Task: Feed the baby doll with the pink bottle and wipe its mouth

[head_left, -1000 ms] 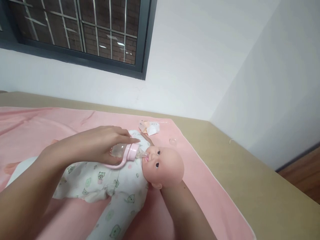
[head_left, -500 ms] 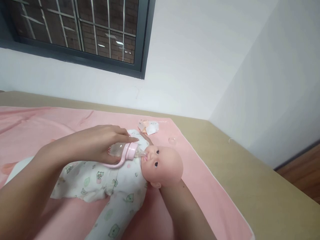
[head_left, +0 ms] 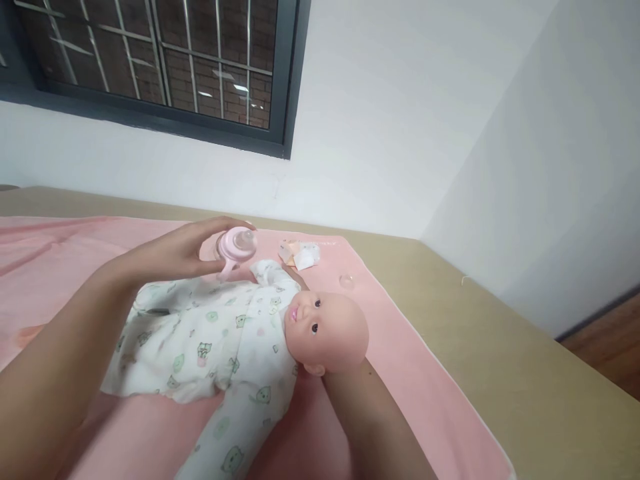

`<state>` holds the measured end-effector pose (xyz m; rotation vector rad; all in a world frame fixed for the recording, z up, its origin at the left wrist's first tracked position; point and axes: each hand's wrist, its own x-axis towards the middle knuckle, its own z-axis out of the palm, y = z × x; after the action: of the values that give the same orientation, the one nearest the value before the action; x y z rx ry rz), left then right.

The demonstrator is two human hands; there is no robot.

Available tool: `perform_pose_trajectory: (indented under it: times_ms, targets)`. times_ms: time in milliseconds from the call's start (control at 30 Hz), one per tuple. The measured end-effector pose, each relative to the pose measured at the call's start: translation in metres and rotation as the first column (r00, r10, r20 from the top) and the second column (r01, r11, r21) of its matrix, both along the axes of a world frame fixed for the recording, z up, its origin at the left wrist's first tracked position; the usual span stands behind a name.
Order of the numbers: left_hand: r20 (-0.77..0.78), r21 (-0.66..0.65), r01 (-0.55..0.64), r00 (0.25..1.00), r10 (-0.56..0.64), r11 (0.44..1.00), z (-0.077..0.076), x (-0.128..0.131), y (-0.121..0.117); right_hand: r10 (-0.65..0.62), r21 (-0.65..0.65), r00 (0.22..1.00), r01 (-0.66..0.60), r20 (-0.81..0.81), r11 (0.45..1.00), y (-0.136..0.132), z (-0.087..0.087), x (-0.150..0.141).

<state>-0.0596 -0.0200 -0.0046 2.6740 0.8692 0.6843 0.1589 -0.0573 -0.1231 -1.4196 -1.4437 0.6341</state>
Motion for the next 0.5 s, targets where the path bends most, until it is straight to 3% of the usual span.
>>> perform_pose_trajectory:
  times_ms: [167,233,400,500]
  targets:
    - [0.101,-0.119,-0.188,0.974,0.201,0.975,-0.029,-0.009,0.037,-0.227,-0.159,0.971,0.236,0.077,0.958,0.013,-0.008,-0.012]
    - [0.105,-0.197,-0.247,0.957,0.27,0.949,-0.044,-0.015,0.052,-0.276,-0.167,0.953,0.294,0.125,0.941,0.019,-0.012,-0.014]
    - [0.086,-0.28,-0.324,0.929,0.36,0.903,-0.073,-0.03,0.078,-0.275,0.048,0.944,0.271,0.18,0.961,0.027,-0.027,-0.01]
    - [0.064,-0.266,-0.38,0.91,0.41,0.886,-0.084,-0.036,0.089,-0.18,0.157,0.957,0.146,0.228,0.977,0.032,-0.036,-0.006]
